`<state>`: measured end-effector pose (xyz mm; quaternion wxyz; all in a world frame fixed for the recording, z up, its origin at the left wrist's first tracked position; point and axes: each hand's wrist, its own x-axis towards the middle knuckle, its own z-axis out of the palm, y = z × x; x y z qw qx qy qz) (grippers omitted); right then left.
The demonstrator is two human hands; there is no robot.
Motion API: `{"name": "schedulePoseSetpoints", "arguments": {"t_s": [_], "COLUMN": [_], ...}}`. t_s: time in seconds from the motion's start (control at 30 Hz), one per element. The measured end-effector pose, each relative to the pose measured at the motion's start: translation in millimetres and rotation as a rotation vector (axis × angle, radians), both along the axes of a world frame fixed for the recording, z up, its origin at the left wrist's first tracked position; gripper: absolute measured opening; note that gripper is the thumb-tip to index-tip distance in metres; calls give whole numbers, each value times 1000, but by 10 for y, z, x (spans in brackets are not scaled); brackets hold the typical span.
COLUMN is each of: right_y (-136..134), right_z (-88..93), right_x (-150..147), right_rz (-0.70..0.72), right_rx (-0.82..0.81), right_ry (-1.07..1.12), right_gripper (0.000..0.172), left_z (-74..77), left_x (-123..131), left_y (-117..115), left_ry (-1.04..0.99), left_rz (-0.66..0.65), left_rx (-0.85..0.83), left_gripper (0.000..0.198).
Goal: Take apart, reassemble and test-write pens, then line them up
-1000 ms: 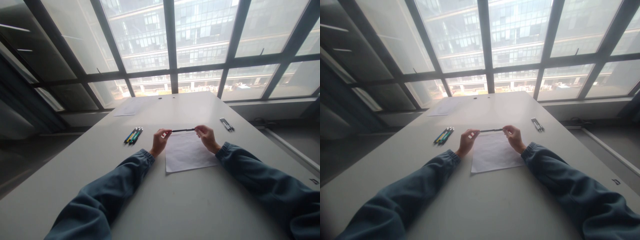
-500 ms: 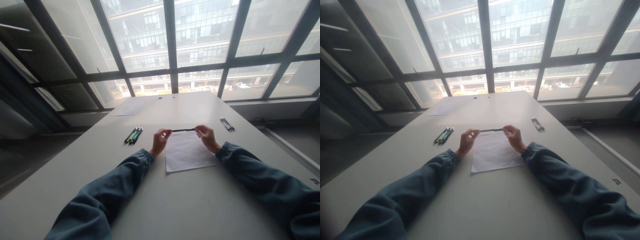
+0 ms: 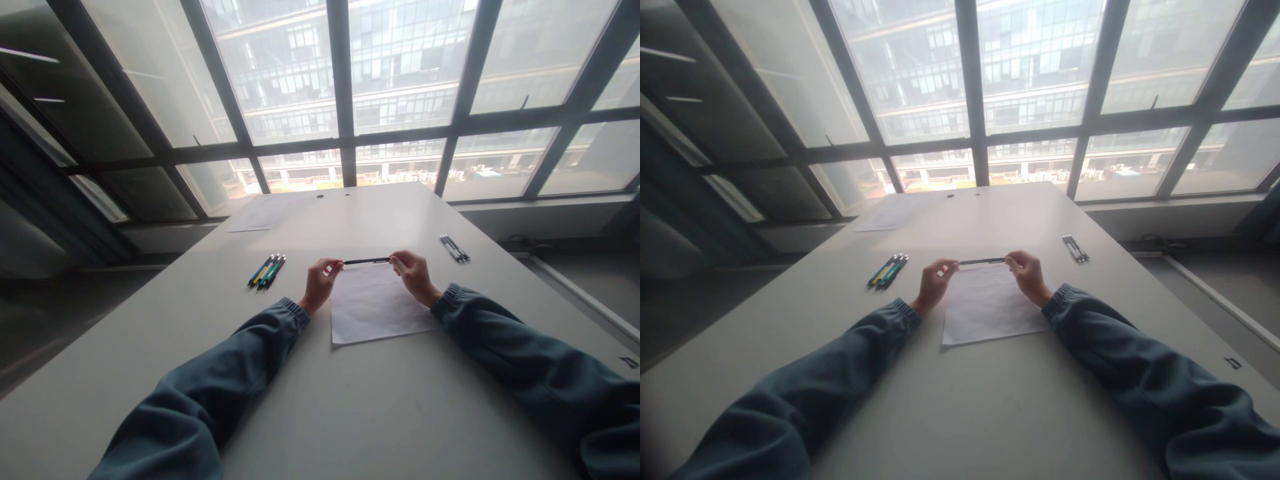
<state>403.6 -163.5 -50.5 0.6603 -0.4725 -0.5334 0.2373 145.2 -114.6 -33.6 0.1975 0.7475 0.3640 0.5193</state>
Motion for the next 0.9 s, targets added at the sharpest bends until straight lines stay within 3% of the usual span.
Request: {"name": "schedulePoseSetpoints", "arguments": {"t_s": [0.9], "right_y": [-13], "right_z": [11], "right_x": [-3], "right_rz": [-14], "right_rx": [5], "right_ry": [-40], "right_gripper": [32], "left_z": [3], "left_x": [0], "left_y": [-9], "left_ry": [26], "left_rz": [-11], "left_rx": [-21], "left_gripper": [29]}}
